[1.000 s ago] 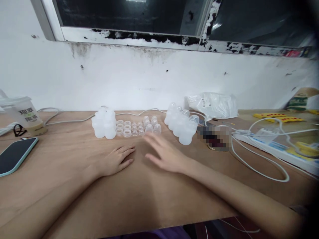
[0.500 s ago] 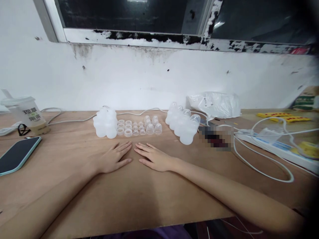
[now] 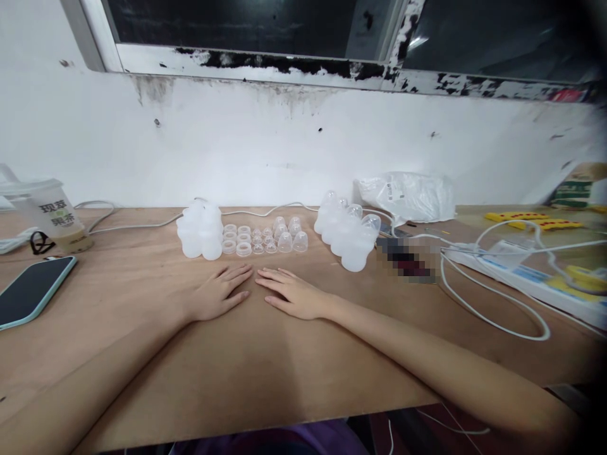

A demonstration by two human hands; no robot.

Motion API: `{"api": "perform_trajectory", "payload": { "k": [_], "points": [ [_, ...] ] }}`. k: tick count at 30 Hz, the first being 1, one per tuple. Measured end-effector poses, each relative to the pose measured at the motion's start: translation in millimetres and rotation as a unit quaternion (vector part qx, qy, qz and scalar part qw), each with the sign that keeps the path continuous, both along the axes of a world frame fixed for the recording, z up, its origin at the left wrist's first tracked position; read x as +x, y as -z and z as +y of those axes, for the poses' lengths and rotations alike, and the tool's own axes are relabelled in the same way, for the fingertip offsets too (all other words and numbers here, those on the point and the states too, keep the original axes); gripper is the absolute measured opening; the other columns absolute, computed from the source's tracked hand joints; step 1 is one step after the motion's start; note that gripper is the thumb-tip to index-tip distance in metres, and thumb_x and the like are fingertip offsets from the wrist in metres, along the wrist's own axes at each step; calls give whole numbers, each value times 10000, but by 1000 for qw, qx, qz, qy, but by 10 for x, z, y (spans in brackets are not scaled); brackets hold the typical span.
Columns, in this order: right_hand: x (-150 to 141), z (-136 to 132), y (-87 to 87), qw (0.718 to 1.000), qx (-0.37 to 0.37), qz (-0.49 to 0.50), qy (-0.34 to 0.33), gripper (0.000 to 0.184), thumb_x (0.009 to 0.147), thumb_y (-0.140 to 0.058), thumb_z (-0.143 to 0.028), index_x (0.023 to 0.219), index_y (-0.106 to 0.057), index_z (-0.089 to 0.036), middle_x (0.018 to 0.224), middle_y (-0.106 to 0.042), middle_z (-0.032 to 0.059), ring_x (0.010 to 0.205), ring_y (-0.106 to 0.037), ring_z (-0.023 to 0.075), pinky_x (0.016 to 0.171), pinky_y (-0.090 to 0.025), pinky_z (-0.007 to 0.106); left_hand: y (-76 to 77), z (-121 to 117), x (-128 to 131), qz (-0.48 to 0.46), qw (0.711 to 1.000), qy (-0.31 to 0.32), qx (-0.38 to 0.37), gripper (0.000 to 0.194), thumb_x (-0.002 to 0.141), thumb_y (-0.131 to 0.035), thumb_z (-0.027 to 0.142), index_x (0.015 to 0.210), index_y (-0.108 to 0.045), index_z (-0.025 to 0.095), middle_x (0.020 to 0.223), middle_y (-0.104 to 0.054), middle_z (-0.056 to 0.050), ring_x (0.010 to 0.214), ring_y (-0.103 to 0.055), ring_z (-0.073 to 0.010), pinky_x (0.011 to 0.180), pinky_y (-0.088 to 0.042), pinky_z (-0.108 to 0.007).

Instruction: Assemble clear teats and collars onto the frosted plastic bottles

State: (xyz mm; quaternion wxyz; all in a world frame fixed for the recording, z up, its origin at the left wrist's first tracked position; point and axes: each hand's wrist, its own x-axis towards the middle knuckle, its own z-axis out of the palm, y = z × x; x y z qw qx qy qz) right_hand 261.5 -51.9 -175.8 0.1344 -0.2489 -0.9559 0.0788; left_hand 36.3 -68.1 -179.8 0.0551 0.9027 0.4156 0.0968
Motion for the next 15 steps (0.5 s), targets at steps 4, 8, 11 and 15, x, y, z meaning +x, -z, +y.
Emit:
{"api": "perform_trajectory", "payload": {
  "k": [4, 8, 11, 15],
  "points": [
    [-84, 173, 8, 997, 12, 69, 15, 373, 813, -381, -273, 1166, -404, -153, 1112, -484, 93, 1015, -446, 155, 874, -346, 333, 36, 165, 46, -36, 995, -47, 82, 397, 815, -305, 314, 1170, -388, 158, 1263, -365, -80, 1138, -355, -182, 953, -281, -328],
    [-296, 519, 50, 986, -1, 135, 103, 465, 800, -411, -256, 1226, -283, -120, 857, -553, 61, 750, -512, 129, 718, -401, 290, 15, 378, 150, -47, 977, -147, 146, 378, 777, -324, 222, 1141, -385, 142, 1241, -360, -103, 1050, -438, -212, 794, -415, -320],
    [-487, 793, 95, 967, -24, 173, 186, 482, 801, -415, -288, 1220, -276, -94, 746, -559, 40, 695, -515, 134, 681, -391, 281, -11, 476, 215, -11, 971, -188, 146, 346, 777, -331, 239, 1102, -411, 153, 1080, -495, -99, 938, -504, -225, 695, -437, -321],
    [-627, 983, 127, 941, -38, 209, 263, 251, 798, -410, -224, 990, -476, -76, 716, -567, 56, 687, -518, 135, 673, -377, 262, -24, 499, 238, 2, 968, -205, 147, 294, 769, -363, 241, 1048, -447, 198, 966, -553, -62, 863, -532, -205, 632, -426, -284]
  ]
}}
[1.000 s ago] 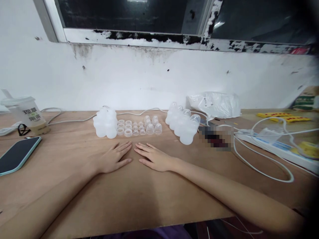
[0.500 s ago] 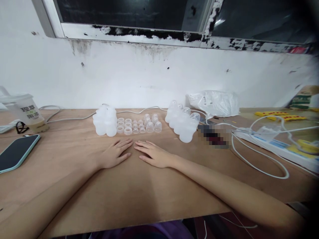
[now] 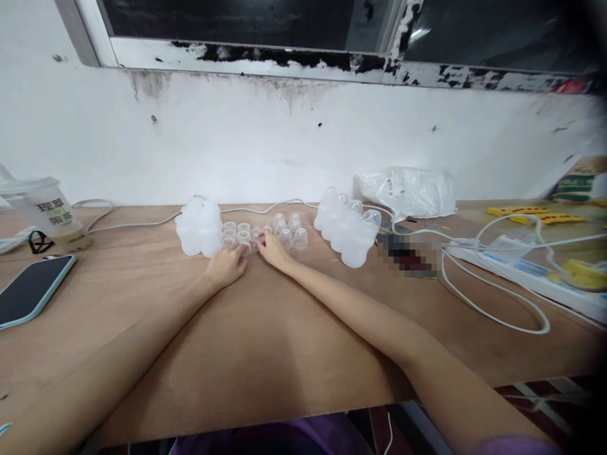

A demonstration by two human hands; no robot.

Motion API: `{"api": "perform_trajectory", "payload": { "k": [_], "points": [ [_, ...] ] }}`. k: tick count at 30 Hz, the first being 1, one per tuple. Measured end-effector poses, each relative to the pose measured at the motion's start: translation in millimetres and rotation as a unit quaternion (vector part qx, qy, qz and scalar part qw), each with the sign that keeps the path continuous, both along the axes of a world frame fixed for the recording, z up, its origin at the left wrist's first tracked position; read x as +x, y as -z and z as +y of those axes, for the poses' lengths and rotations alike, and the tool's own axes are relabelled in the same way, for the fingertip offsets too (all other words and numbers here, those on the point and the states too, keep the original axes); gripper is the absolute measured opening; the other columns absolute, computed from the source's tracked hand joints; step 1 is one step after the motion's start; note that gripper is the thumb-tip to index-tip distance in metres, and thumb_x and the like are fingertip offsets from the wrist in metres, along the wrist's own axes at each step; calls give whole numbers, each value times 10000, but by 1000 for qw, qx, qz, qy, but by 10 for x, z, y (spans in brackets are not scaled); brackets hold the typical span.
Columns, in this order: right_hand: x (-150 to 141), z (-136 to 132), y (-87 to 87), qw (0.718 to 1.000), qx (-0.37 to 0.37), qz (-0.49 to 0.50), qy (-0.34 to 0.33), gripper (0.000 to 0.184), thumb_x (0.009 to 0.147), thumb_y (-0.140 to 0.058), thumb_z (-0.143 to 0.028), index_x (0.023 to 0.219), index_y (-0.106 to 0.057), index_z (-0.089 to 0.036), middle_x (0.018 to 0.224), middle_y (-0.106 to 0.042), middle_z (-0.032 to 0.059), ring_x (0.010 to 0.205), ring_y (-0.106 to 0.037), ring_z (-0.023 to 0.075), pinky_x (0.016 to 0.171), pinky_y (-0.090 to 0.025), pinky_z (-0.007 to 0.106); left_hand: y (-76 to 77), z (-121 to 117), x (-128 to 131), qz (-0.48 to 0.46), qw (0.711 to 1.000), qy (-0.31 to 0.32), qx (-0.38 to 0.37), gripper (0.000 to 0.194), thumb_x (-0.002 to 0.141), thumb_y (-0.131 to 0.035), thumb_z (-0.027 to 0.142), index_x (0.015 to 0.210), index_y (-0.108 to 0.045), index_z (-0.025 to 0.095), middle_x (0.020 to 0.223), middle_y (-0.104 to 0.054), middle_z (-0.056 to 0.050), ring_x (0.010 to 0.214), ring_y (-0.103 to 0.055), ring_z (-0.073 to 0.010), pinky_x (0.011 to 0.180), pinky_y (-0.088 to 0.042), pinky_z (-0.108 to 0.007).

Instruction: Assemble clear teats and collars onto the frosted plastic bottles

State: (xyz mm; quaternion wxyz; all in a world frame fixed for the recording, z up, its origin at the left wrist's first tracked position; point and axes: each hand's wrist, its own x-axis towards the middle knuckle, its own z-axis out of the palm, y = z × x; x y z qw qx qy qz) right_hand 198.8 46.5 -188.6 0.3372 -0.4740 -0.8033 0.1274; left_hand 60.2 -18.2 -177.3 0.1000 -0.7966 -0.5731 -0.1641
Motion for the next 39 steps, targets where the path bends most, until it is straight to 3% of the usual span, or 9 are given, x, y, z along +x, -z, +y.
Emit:
{"api": "perform_trajectory", "payload": {
  "k": [4, 12, 18, 24, 28, 32, 36, 38, 39],
  "points": [
    [67, -110, -26, 1000, 7, -5, -22, 151, 804, -397, -218, 829, -518, -132, 723, -579, 36, 649, -513, 110, 624, -362, 224, 5, -97, -9, -17, 999, 29, -8, 263, 777, -374, 287, 1009, -467, 204, 920, -578, -37, 782, -556, -184, 604, -419, -272],
    [408, -619, -71, 988, 55, -124, -78, 181, 819, -379, -297, 922, -482, -191, 741, -607, 3, 647, -537, 119, 576, -330, 219, 9, -471, -76, -74, 988, 136, -11, 265, 806, -351, 336, 991, -507, 229, 1032, -525, -30, 759, -548, -132, 640, -436, -246],
    [416, -683, -79, 971, 84, -218, -46, 248, 815, -371, -335, 963, -481, -168, 911, -588, 64, 801, -541, 176, 616, -341, 256, 27, -370, -124, -125, 976, 176, -13, 291, 784, -396, 384, 951, -551, 204, 1130, -480, -65, 915, -515, -169, 781, -427, -288],
    [418, -659, -82, 969, 80, -227, -60, 253, 825, -345, -333, 966, -473, -166, 897, -582, 68, 798, -535, 177, 630, -351, 267, 69, -312, -207, -132, 969, 207, -39, 315, 781, -413, 376, 1032, -523, 221, 1144, -486, -47, 958, -500, -172, 803, -422, -291],
    [421, -664, -71, 970, 82, -221, -66, 251, 818, -357, -333, 971, -471, -169, 911, -562, 72, 798, -529, 183, 630, -361, 274, 91, -289, -231, -152, 969, 191, -44, 282, 782, -420, 358, 1020, -529, 253, 1091, -515, -15, 797, -543, -131, 719, -449, -267],
    [424, -661, -59, 983, 74, -155, -65, 264, 824, -347, -317, 1034, -425, -178, 1022, -500, 89, 838, -510, 179, 652, -372, 283, 70, -320, -206, -175, 970, 163, -44, 403, 754, -470, 326, 1153, -419, 298, 1055, -522, 4, 630, -526, -87, 629, -467, -250],
    [422, -579, -35, 995, -2, 31, -99, 242, 813, -377, -291, 1037, -394, -200, 922, -522, 42, 731, -512, 126, 664, -376, 276, 50, -359, -180, -222, 958, 176, -37, 468, 720, -507, 295, 1176, -408, 281, 1115, -477, -13, 735, -542, -108, 685, -486, -265],
    [419, -512, -23, 970, -110, 167, -140, 216, 789, -412, -318, 969, -407, -198, 831, -515, 13, 592, -490, 87, 573, -376, 244, 51, -363, -177, -269, 943, 188, -57, 469, 707, -520, 298, 1166, -428, 258, 1115, -469, -22, 810, -544, -128, 717, -494, -275],
    [419, -481, -21, 943, -173, 233, -166, 212, 771, -437, -335, 927, -414, -193, 800, -505, 4, 544, -471, 73, 526, -364, 227, 52, -361, -178, -294, 934, 191, -71, 461, 704, -525, 303, 1154, -443, 247, 1111, -464, -28, 831, -545, -134, 722, -499, -279]
  ]
}}
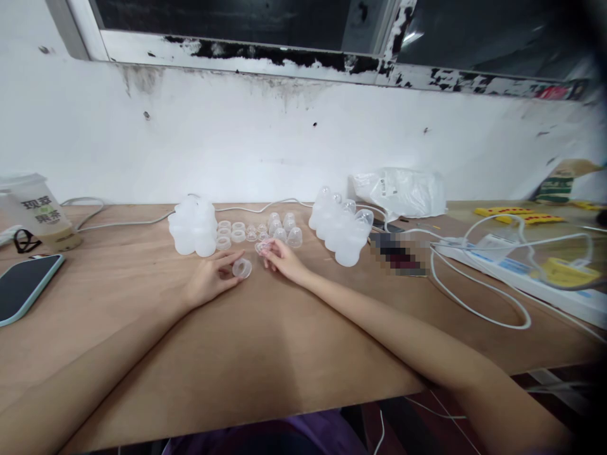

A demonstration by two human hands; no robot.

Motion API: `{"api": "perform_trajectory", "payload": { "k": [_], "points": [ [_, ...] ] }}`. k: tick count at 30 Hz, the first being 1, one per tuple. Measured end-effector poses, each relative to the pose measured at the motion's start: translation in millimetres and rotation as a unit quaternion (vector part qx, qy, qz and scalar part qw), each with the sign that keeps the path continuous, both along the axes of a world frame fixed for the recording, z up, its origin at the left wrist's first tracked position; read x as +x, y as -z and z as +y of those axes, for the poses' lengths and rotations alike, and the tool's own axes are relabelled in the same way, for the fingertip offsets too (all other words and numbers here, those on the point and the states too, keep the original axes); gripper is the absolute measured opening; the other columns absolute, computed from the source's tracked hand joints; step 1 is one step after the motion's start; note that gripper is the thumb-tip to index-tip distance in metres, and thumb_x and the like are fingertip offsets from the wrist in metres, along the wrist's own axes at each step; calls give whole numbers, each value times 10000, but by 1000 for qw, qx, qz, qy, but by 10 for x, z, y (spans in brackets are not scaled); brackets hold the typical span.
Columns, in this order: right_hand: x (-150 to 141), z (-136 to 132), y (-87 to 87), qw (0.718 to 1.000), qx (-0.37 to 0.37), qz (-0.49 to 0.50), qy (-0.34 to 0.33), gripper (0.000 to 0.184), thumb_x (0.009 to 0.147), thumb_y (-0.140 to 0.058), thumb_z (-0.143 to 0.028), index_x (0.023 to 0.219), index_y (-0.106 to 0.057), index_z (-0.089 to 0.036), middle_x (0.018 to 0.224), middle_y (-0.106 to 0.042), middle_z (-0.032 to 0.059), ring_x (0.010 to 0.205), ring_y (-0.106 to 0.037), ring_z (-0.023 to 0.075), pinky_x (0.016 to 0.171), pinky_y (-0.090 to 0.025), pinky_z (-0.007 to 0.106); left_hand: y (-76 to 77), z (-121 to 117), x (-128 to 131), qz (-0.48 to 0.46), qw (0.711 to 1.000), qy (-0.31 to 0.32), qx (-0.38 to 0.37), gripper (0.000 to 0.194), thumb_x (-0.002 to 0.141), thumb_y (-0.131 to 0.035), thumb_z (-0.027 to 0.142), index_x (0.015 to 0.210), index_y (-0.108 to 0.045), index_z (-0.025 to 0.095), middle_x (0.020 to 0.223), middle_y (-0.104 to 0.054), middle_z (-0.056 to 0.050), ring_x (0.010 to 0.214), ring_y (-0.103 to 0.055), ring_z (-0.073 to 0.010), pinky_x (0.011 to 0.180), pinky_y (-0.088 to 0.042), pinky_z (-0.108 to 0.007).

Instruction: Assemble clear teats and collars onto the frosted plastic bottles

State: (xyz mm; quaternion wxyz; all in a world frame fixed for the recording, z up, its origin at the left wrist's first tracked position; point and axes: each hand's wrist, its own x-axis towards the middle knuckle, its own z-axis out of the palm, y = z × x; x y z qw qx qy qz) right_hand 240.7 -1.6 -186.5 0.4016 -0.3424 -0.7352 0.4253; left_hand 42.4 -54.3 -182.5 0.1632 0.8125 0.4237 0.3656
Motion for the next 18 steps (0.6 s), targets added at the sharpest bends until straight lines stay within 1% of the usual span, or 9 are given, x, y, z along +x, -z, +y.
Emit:
{"api": "perform_trajectory", "payload": {
  "k": [2, 3, 6, 8, 10, 13, 15, 17, 18],
  "points": [
    [3, 44, -7, 987, -114, 101, -59, 229, 725, -499, -356, 854, -429, -180, 757, -489, -8, 506, -450, 58, 476, -339, 206, 1, 7, -2, -39, 999, 8, -37, 434, 694, -536, 312, 1115, -479, 227, 1105, -455, -42, 866, -545, -148, 715, -510, -285],
    [7, 54, -16, 976, -150, 135, -77, 241, 701, -530, -355, 828, -437, -173, 740, -484, -12, 504, -446, 54, 473, -335, 202, 0, 11, -2, -58, 997, 8, -50, 415, 684, -546, 314, 1083, -497, 213, 1096, -459, -49, 888, -542, -159, 709, -513, -288],
    [22, 46, -57, 957, -200, 191, -90, 239, 664, -578, -328, 779, -452, -160, 701, -476, -25, 498, -433, 44, 485, -336, 201, -6, 24, 0, -136, 987, 3, -83, 377, 650, -582, 307, 984, -472, 170, 1051, -502, -68, 935, -536, -186, 727, -508, -322],
    [27, 26, -81, 951, -214, 203, -90, 220, 668, -575, -315, 752, -448, -156, 687, -475, -29, 494, -430, 41, 493, -340, 202, -14, 29, 3, -189, 976, -6, -109, 373, 638, -597, 304, 932, -417, 161, 1017, -533, -73, 921, -551, -188, 758, -492, -357],
    [26, 10, -97, 951, -218, 202, -87, 205, 676, -566, -306, 742, -445, -154, 683, -477, -30, 493, -429, 39, 498, -343, 201, -24, 33, 6, -214, 967, -16, -136, 378, 629, -608, 308, 897, -387, 160, 995, -553, -79, 916, -558, -194, 780, -476, -382],
    [19, 8, -98, 955, -215, 190, -79, 201, 685, -551, -309, 762, -449, -154, 688, -478, -29, 494, -423, 38, 506, -349, 202, -24, 42, 4, -208, 967, -27, -147, 389, 621, -616, 326, 882, -381, 159, 976, -566, -86, 912, -561, -205, 785, -466, -401],
    [13, 25, -83, 958, -209, 179, -77, 213, 687, -544, -320, 785, -452, -155, 700, -477, -25, 502, -423, 41, 512, -357, 206, -14, 53, -4, -206, 967, -26, -147, 406, 630, -607, 336, 910, -369, 163, 961, -571, -79, 881, -575, -197, 772, -469, -400],
    [8, 49, -58, 965, -191, 165, -69, 242, 675, -553, -320, 822, -454, -155, 717, -471, -20, 506, -422, 43, 506, -362, 207, -8, 60, -13, -211, 967, -29, -141, 438, 638, -600, 337, 959, -355, 167, 962, -568, -71, 870, -578, -186, 766, -470, -383],
    [6, 59, -45, 971, -171, 156, -53, 264, 664, -563, -313, 846, -453, -157, 726, -467, -20, 500, -414, 43, 495, -361, 205, -12, 58, -16, -211, 967, -32, -139, 454, 642, -595, 336, 985, -350, 167, 964, -567, -70, 869, -577, -182, 764, -470, -372]
  ]
}}
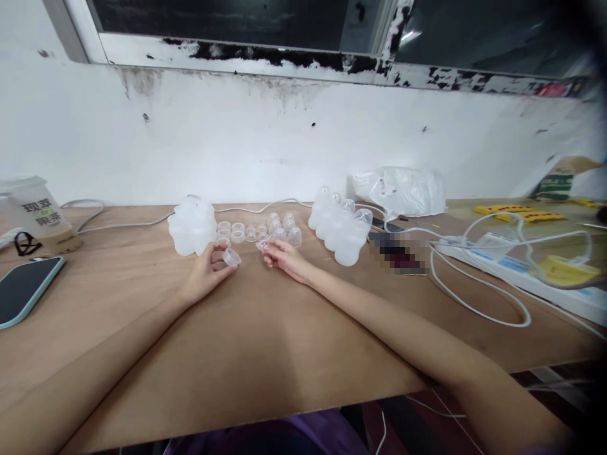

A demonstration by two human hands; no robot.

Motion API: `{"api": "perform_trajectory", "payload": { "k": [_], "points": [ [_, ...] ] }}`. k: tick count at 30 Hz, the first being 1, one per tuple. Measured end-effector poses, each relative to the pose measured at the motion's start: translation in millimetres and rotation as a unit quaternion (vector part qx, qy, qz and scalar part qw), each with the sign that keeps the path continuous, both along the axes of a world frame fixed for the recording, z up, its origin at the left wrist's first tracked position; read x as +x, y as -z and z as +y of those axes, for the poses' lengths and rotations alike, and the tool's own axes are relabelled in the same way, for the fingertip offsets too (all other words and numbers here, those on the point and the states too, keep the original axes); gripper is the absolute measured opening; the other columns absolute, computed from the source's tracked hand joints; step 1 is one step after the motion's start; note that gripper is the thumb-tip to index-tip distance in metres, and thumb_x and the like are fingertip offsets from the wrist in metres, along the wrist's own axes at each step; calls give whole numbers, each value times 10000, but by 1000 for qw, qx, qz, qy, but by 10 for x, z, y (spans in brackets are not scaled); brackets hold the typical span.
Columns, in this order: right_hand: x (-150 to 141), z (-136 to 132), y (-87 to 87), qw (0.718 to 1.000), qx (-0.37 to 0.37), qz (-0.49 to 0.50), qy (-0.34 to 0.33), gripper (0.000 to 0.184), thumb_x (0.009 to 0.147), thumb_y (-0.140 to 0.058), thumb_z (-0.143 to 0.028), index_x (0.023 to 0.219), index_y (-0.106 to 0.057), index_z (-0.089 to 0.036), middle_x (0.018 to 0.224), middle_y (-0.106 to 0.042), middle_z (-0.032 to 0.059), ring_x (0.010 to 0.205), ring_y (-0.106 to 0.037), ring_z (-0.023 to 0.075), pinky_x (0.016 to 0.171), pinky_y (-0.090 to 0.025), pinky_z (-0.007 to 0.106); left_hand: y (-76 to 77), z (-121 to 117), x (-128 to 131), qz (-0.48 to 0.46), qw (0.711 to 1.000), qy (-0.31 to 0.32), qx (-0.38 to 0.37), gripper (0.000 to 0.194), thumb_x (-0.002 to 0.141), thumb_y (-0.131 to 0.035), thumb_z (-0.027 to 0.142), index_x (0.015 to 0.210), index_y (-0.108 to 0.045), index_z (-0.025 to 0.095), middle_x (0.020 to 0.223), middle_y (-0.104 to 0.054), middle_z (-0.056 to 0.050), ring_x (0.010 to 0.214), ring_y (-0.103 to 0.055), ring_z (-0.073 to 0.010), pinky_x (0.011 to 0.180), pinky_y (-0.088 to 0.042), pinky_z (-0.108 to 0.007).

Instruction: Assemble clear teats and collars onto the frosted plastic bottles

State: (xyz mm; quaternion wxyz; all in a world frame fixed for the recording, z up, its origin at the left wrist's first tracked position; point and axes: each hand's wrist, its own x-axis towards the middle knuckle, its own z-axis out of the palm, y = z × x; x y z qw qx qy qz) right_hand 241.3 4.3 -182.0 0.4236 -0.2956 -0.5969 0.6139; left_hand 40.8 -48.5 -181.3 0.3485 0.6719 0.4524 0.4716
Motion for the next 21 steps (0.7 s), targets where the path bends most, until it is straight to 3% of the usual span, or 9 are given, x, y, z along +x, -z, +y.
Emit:
{"api": "perform_trajectory", "payload": {
  "k": [3, 6, 10, 14, 17, 21],
  "points": [
    [-5, -19, 24, 986, 113, -59, 103, 317, 661, -569, -288, 927, -448, -165, 722, -455, -21, 517, -413, 59, 477, -363, 197, -36, -29, 7, 36, 999, -10, 6, 469, 660, -574, 337, 1040, -370, 156, 968, -566, -80, 813, -589, -171, 730, -481, -352],
    [-11, -134, 4, 929, 288, -156, 171, 276, 738, -494, -270, 998, -472, -179, 759, -466, 4, 631, -451, 93, 569, -401, 215, -78, -71, 46, 91, 995, -7, 29, 444, 663, -571, 325, 1042, -420, 149, 990, -561, -92, 785, -587, -170, 726, -479, -361],
    [-30, -316, -45, 828, 471, -280, 118, 319, 824, -339, -195, 1123, -447, -217, 926, -462, 51, 769, -469, 117, 728, -409, 261, -71, -96, 130, 104, 992, 20, 63, 428, 674, -569, 297, 1057, -443, 154, 1054, -543, -89, 909, -547, -183, 814, -446, -367],
    [-48, -361, -45, 761, 554, -338, 13, 443, 817, -280, -116, 1242, -315, -235, 1030, -439, 69, 924, -440, 146, 769, -411, 279, -30, -96, 179, 103, 990, 53, 85, 414, 692, -555, 287, 1070, -443, 159, 1048, -552, -74, 934, -542, -182, 842, -434, -371],
    [-56, -348, -46, 745, 569, -347, -7, 480, 816, -277, -117, 1286, -229, -200, 1054, -441, 84, 961, -418, 158, 819, -391, 306, -17, -94, 171, 99, 989, 59, 88, 405, 699, -549, 285, 1066, -436, 157, 1055, -552, -78, 942, -543, -187, 847, -432, -374],
    [-63, -354, -77, 772, 545, -327, -6, 473, 843, -276, -174, 1300, -154, -198, 996, -501, 69, 956, -418, 165, 846, -375, 349, -13, -98, 156, 110, 988, 55, 90, 440, 696, -555, 288, 1094, -410, 166, 1045, -557, -80, 951, -541, -200, 850, -426, -398]
  ]
}}
